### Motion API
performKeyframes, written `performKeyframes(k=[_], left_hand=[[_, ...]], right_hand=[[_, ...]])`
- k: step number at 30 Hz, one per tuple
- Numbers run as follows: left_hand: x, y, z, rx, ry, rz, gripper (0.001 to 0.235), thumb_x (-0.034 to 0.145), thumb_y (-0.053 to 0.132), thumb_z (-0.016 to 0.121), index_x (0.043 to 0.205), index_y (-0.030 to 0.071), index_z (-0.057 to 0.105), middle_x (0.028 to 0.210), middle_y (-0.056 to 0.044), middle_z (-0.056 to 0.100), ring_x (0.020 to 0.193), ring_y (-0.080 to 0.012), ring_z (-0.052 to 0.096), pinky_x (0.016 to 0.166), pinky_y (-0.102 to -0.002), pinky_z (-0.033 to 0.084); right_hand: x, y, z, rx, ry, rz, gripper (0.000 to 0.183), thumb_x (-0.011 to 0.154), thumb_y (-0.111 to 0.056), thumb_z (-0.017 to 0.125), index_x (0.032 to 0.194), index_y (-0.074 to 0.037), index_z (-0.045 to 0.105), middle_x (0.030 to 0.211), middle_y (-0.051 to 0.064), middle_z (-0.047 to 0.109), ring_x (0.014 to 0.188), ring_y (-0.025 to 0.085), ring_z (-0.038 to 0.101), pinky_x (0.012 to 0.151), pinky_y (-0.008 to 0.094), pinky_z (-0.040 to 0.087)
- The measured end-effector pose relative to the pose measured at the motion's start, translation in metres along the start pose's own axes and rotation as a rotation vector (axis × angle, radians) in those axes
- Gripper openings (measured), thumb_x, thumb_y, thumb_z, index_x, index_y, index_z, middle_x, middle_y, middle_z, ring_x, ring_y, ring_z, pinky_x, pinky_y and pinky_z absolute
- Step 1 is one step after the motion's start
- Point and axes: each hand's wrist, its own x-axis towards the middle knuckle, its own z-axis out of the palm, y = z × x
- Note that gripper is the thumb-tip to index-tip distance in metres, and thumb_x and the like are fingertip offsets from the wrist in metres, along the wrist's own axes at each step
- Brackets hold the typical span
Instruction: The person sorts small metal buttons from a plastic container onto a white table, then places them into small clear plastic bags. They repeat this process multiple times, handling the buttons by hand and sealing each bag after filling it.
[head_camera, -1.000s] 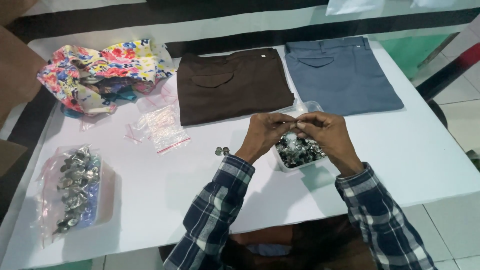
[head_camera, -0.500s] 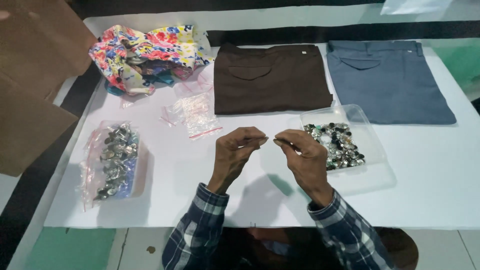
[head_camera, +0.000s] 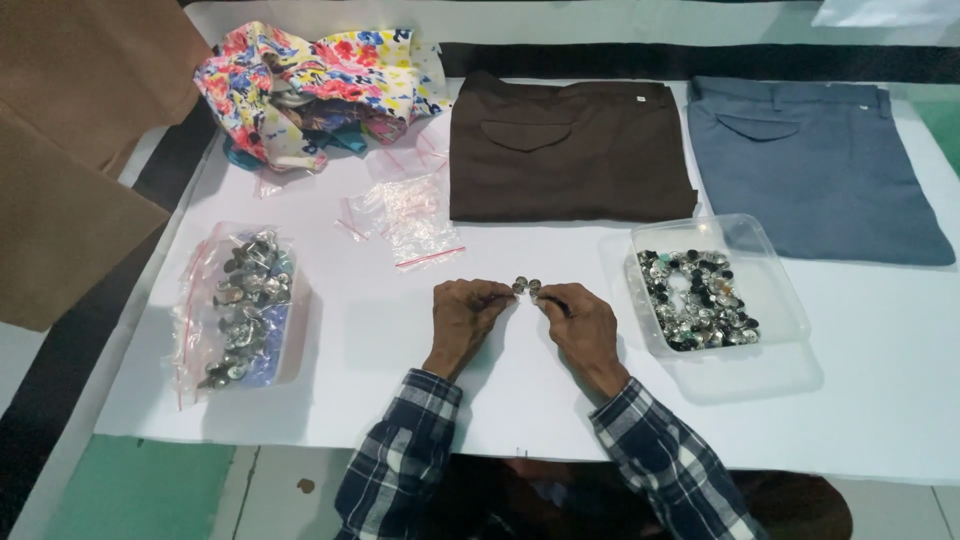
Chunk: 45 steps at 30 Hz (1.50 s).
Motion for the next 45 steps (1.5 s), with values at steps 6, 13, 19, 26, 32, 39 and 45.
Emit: performKeyframes(k=[6, 13, 19, 26, 32, 39, 45], left_hand=[[-0.005, -0.002, 0.005, 0.095, 0.114, 0.057, 0.016, 0.081, 0.013, 0.08, 0.091, 0.026, 0.08, 0.077, 0.004, 0.077, 0.078, -0.0133, 0.073, 0.095, -0.029, 0.042], [-0.004, -0.016, 0.009, 0.105, 0.11, 0.115, 0.016, 0.082, 0.019, 0.082, 0.097, 0.021, 0.078, 0.079, 0.0, 0.077, 0.076, -0.0159, 0.072, 0.1, -0.034, 0.037], [-0.001, -0.037, 0.018, 0.128, 0.131, 0.165, 0.018, 0.082, 0.024, 0.084, 0.098, 0.022, 0.077, 0.086, 0.003, 0.078, 0.077, -0.0133, 0.073, 0.091, -0.03, 0.046], [-0.007, 0.04, 0.032, 0.056, 0.22, 0.269, 0.018, 0.086, 0.023, 0.081, 0.102, 0.018, 0.075, 0.096, -0.001, 0.078, 0.086, -0.0198, 0.073, 0.083, -0.033, 0.056], [0.014, 0.113, 0.087, 0.176, -0.017, 0.557, 0.015, 0.09, 0.013, 0.074, 0.105, 0.017, 0.073, 0.101, -0.001, 0.076, 0.094, -0.0215, 0.072, 0.085, -0.032, 0.058], [0.06, 0.104, 0.151, 0.667, -0.297, 0.586, 0.025, 0.088, 0.011, 0.07, 0.111, 0.022, 0.071, 0.089, 0.003, 0.076, 0.093, -0.0196, 0.073, 0.098, -0.038, 0.049], [0.066, 0.107, 0.159, 0.775, -0.35, 0.54, 0.018, 0.084, 0.029, 0.076, 0.102, 0.025, 0.073, 0.078, 0.006, 0.074, 0.092, -0.0176, 0.07, 0.101, -0.04, 0.042]], right_hand=[[0.002, -0.001, 0.001, 0.004, 0.02, -0.012, 0.016, 0.095, -0.011, 0.07, 0.109, -0.013, 0.076, 0.096, 0.009, 0.077, 0.078, 0.024, 0.074, 0.064, 0.032, 0.059], [-0.002, 0.005, 0.004, 0.056, 0.066, -0.024, 0.021, 0.093, -0.012, 0.072, 0.114, -0.009, 0.074, 0.096, 0.015, 0.076, 0.08, 0.03, 0.073, 0.063, 0.035, 0.059], [-0.007, 0.01, 0.002, 0.077, 0.066, -0.066, 0.023, 0.095, -0.012, 0.07, 0.117, -0.005, 0.071, 0.097, 0.017, 0.075, 0.084, 0.029, 0.075, 0.065, 0.032, 0.061], [-0.056, -0.028, -0.071, -0.034, 0.314, -0.353, 0.021, 0.091, -0.011, 0.075, 0.112, -0.008, 0.074, 0.088, 0.009, 0.075, 0.07, 0.022, 0.072, 0.054, 0.028, 0.06], [-0.015, 0.015, -0.161, -0.307, 0.143, -0.216, 0.013, 0.091, -0.012, 0.075, 0.103, -0.012, 0.08, 0.087, 0.008, 0.077, 0.076, 0.026, 0.071, 0.066, 0.033, 0.057], [0.028, 0.019, -0.162, -0.636, -0.432, -0.117, 0.018, 0.079, -0.012, 0.069, 0.091, 0.001, 0.076, 0.088, 0.02, 0.077, 0.082, 0.044, 0.073, 0.068, 0.049, 0.057], [0.042, 0.049, -0.156, -0.693, -0.48, -0.08, 0.022, 0.067, -0.003, 0.061, 0.082, 0.008, 0.073, 0.079, 0.026, 0.073, 0.077, 0.045, 0.072, 0.062, 0.043, 0.057]])
